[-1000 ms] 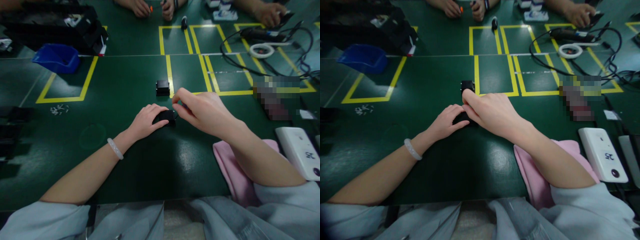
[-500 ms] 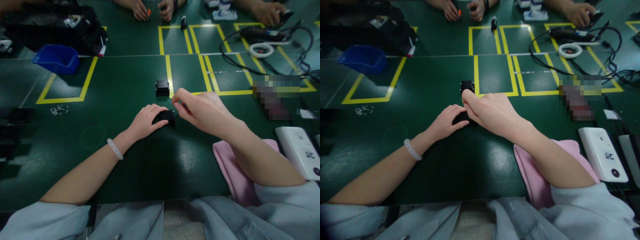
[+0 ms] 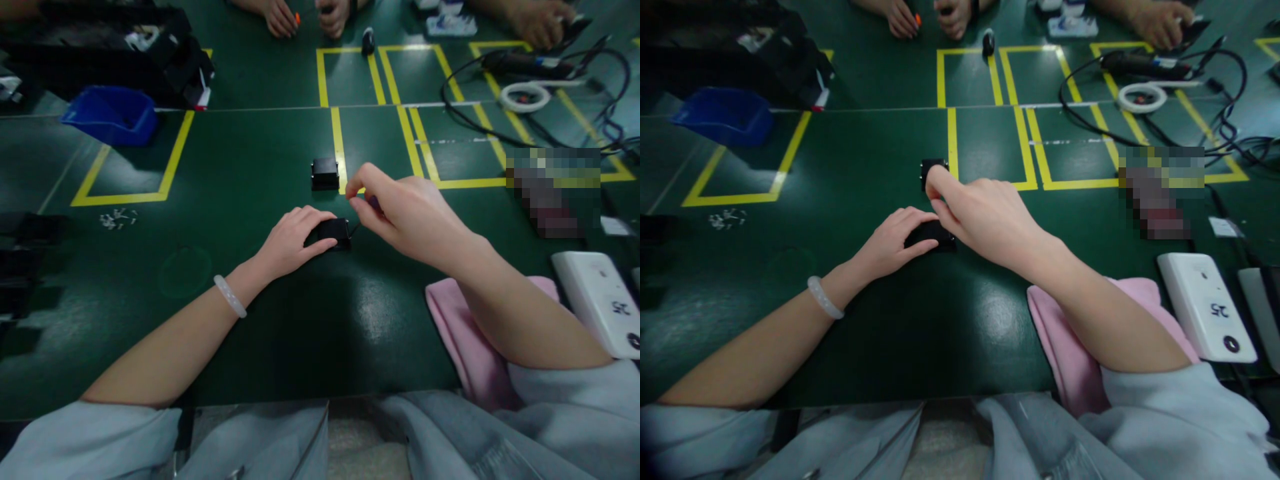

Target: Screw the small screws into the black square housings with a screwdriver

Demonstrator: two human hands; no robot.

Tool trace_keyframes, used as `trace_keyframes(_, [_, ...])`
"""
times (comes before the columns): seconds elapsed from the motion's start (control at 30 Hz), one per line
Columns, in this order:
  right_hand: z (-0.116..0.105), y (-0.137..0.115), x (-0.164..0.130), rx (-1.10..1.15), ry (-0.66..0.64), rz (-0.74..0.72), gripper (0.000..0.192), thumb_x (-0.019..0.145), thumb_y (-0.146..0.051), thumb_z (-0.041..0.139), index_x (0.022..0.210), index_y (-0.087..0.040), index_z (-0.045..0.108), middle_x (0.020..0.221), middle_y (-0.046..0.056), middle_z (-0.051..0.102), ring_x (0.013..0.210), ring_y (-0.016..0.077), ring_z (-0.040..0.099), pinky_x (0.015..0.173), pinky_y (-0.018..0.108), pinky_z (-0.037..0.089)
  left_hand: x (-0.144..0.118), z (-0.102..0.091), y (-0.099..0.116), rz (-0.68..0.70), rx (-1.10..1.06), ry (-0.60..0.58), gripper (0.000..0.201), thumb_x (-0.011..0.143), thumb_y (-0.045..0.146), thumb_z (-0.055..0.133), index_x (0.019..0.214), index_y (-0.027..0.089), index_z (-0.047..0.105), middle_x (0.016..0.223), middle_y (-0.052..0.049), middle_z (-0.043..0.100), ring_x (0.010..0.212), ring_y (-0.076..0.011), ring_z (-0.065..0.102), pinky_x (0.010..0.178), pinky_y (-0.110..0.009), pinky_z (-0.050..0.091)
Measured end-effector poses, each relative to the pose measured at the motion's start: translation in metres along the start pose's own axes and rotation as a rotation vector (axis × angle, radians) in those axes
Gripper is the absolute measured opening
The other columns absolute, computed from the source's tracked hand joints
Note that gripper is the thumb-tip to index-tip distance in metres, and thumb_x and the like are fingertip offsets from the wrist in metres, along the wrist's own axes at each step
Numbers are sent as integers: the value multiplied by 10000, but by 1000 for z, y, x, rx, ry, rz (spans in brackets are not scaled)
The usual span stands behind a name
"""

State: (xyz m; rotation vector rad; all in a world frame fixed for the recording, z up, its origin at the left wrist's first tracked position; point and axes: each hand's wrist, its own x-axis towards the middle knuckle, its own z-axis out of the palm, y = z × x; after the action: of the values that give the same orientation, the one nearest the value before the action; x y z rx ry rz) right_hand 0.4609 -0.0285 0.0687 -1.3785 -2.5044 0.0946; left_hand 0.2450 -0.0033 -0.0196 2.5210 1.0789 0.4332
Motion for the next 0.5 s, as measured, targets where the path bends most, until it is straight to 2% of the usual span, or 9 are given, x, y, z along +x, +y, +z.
trace_keyframes(0.23, [2,-1,0,-78,41,16,300,952,-373,370,1039,-187,588,631,-3,587,536,117,477,536,252,248,-1,0,0,-13,-10,0,483,946,555,414,1249,193,516,1173,-82,588,1043,-244,520,933,-380,397])
trace_keyframes(0.5, [3,-1,-1,-35,35,17,310,945,-420,398,1000,-196,604,641,-9,591,565,114,500,556,239,250,-1,1,-1,-6,10,16,489,942,554,430,1244,181,527,1139,-79,587,1018,-235,520,909,-364,399])
